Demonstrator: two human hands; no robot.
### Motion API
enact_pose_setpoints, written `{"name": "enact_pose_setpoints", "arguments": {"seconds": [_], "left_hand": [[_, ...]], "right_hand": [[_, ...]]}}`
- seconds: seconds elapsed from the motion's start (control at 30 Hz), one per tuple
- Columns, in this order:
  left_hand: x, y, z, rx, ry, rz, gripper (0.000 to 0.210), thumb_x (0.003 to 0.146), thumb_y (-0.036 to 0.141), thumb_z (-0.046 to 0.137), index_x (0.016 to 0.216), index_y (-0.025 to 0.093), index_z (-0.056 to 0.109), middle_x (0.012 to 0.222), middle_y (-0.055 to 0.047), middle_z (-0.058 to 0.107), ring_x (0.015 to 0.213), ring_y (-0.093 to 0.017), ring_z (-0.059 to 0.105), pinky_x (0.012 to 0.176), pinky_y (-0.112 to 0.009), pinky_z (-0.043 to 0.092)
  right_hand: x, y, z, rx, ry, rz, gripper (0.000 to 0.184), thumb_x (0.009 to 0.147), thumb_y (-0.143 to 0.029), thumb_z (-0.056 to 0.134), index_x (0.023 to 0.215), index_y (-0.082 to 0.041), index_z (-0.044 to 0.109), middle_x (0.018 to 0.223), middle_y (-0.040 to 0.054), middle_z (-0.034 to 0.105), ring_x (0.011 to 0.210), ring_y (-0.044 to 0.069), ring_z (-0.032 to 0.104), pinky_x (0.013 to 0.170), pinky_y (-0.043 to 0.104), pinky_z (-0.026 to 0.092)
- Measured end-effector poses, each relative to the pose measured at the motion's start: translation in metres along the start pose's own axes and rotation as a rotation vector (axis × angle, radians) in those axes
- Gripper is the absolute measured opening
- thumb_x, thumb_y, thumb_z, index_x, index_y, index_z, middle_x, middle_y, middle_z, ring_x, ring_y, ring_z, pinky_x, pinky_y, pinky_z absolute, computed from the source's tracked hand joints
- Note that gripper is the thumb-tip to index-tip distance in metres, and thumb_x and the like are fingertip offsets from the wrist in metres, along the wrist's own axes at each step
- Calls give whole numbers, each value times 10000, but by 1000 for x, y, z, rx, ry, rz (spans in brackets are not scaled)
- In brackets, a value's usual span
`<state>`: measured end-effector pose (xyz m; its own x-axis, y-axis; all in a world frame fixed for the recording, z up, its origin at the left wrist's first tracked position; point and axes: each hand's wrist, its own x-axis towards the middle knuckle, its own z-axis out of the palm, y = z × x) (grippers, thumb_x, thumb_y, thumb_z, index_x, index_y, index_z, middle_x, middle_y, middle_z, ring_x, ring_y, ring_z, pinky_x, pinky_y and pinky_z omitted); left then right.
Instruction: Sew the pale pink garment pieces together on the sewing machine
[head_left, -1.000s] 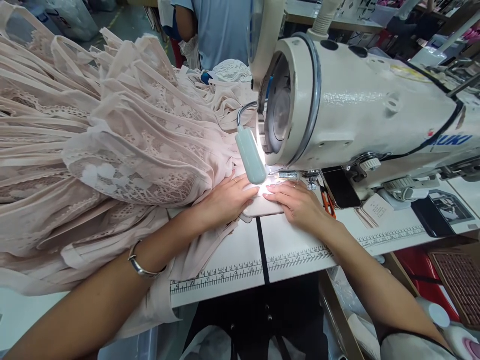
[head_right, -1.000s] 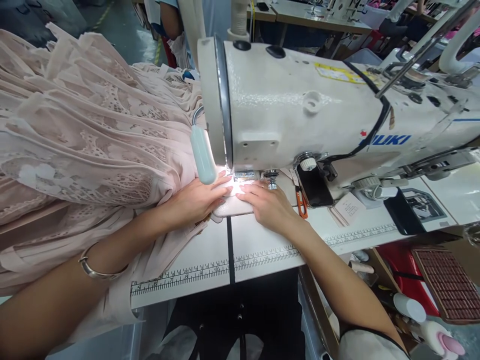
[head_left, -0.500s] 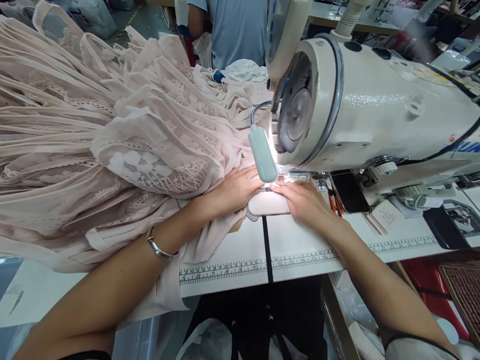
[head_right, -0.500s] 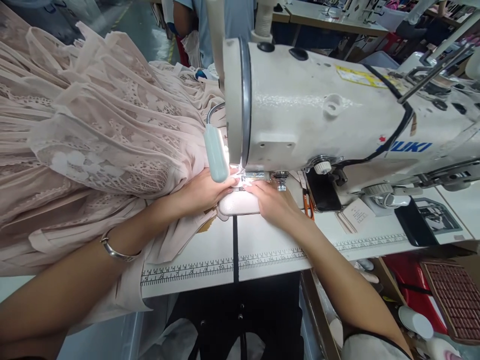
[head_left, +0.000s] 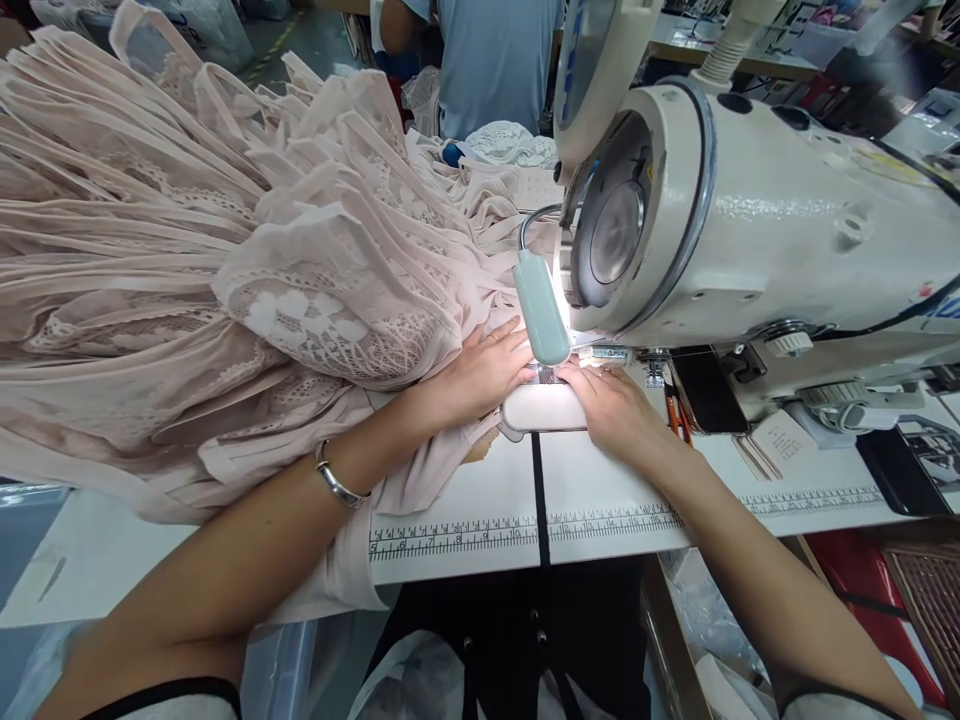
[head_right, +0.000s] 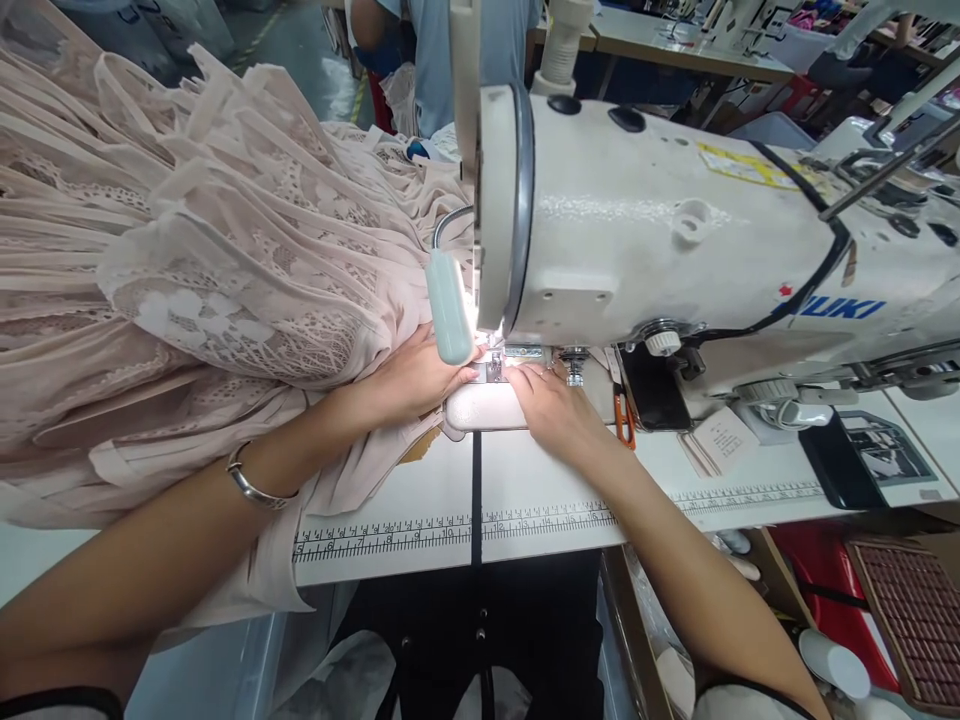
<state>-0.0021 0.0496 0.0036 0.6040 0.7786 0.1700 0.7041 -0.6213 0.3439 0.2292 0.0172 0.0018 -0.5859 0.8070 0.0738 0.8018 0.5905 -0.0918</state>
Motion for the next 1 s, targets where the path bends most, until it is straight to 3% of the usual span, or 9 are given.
{"name": "enact_pose_setpoints", "arguments": {"seconds": [0.13,0.27,0.33,0.4,0.47,0.53,0.73,1.0], "left_hand": [[-3,6,15,181,209,27,254,1021,187,379,1091,217,622,1055,-75,642,1153,-292,555,950,-458,480],[-6,16,20,323,170,167,387,944,6,313,840,177,644,791,-98,622,841,-260,604,749,-422,491],[-6,21,17,355,145,178,399,925,-25,308,787,157,635,744,-106,619,756,-245,596,739,-418,480],[-4,22,14,358,143,135,331,956,31,350,837,132,642,803,-124,648,802,-256,612,811,-442,481],[-1,21,12,278,161,65,189,990,167,458,948,123,637,955,-140,679,970,-288,620,941,-481,462],[2,18,11,164,161,11,174,979,287,555,1048,136,610,1123,-133,674,1144,-307,575,1060,-503,408],[3,14,7,31,38,-38,297,992,319,524,1201,110,545,1319,-150,612,1356,-323,444,1214,-549,223],[1,16,10,-9,95,-56,302,1028,354,407,1208,157,549,1315,-112,620,1365,-293,438,1237,-554,161]], "right_hand": [[4,0,1,16,-29,77,513,868,-34,314,1281,-161,592,1242,141,693,1122,292,633,873,433,506],[13,1,5,-25,-83,211,478,846,-82,402,1274,-152,604,1004,154,714,868,305,643,716,405,479],[15,3,5,-32,-56,240,397,866,-119,411,1186,-158,643,918,150,696,796,292,619,702,402,462],[15,5,5,-19,-7,202,334,887,-144,393,1074,-177,667,849,130,677,751,274,590,702,400,454],[12,7,5,-5,30,125,302,887,-138,380,964,-210,663,832,103,673,736,258,569,679,383,448],[7,6,5,-13,61,68,304,879,-111,378,930,-228,653,897,88,693,786,255,580,671,369,450],[-1,-2,6,-114,142,61,434,902,-76,381,1214,-180,665,1095,107,732,943,283,634,856,429,501],[-2,1,8,-115,116,40,508,894,-58,386,1286,-214,669,1208,106,717,1053,289,641,910,437,509]]}}
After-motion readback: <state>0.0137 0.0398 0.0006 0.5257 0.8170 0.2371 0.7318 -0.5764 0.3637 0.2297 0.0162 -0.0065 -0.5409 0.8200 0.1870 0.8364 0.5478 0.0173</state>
